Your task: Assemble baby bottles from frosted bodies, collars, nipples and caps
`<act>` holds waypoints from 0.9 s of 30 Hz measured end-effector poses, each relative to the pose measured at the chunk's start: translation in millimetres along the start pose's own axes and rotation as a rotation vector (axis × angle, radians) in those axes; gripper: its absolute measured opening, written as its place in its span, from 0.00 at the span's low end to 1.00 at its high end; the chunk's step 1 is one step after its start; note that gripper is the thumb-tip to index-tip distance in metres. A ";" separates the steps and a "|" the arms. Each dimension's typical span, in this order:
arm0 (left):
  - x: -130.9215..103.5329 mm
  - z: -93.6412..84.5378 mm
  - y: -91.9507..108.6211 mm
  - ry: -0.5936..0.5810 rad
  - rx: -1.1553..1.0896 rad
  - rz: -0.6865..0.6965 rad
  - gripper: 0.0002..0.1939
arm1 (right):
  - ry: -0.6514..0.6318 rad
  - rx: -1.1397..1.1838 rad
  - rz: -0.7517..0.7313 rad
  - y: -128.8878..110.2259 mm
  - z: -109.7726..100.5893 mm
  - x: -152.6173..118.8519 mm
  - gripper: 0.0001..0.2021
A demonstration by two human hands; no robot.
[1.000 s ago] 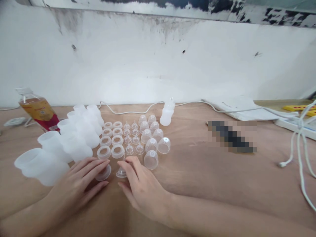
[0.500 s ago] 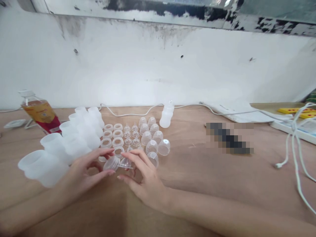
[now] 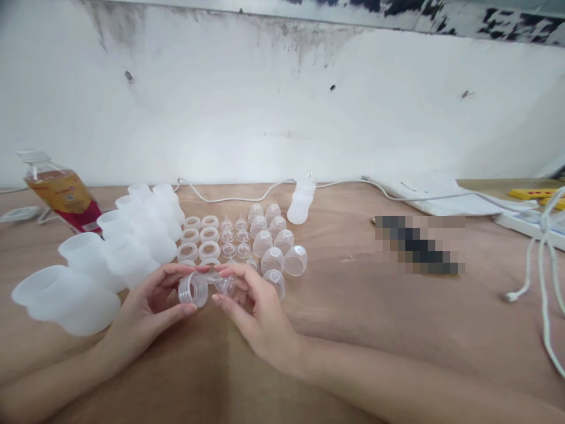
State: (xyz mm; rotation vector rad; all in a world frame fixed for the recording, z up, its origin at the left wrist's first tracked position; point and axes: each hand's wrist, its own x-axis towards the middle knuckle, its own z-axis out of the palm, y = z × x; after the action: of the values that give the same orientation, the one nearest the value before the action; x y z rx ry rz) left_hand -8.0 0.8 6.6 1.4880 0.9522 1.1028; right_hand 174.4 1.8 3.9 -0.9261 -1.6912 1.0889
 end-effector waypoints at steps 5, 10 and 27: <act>-1.1 1.0 3.1 0.019 0.017 -0.039 0.16 | 0.033 -0.016 -0.009 1.2 -1.1 1.8 0.09; 0.0 1.8 -0.8 0.033 0.001 -0.032 0.19 | 0.047 -0.143 -0.040 -1.9 -1.4 2.4 0.09; -3.4 3.7 -2.0 -0.015 0.175 0.051 0.20 | -0.076 -0.780 -0.385 -12.8 -3.0 10.1 0.08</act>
State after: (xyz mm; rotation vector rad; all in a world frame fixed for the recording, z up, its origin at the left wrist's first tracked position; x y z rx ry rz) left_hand -5.4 -3.1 3.9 1.6681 1.0269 1.0643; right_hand 172.5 7.5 19.4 -0.9567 -2.2893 0.1867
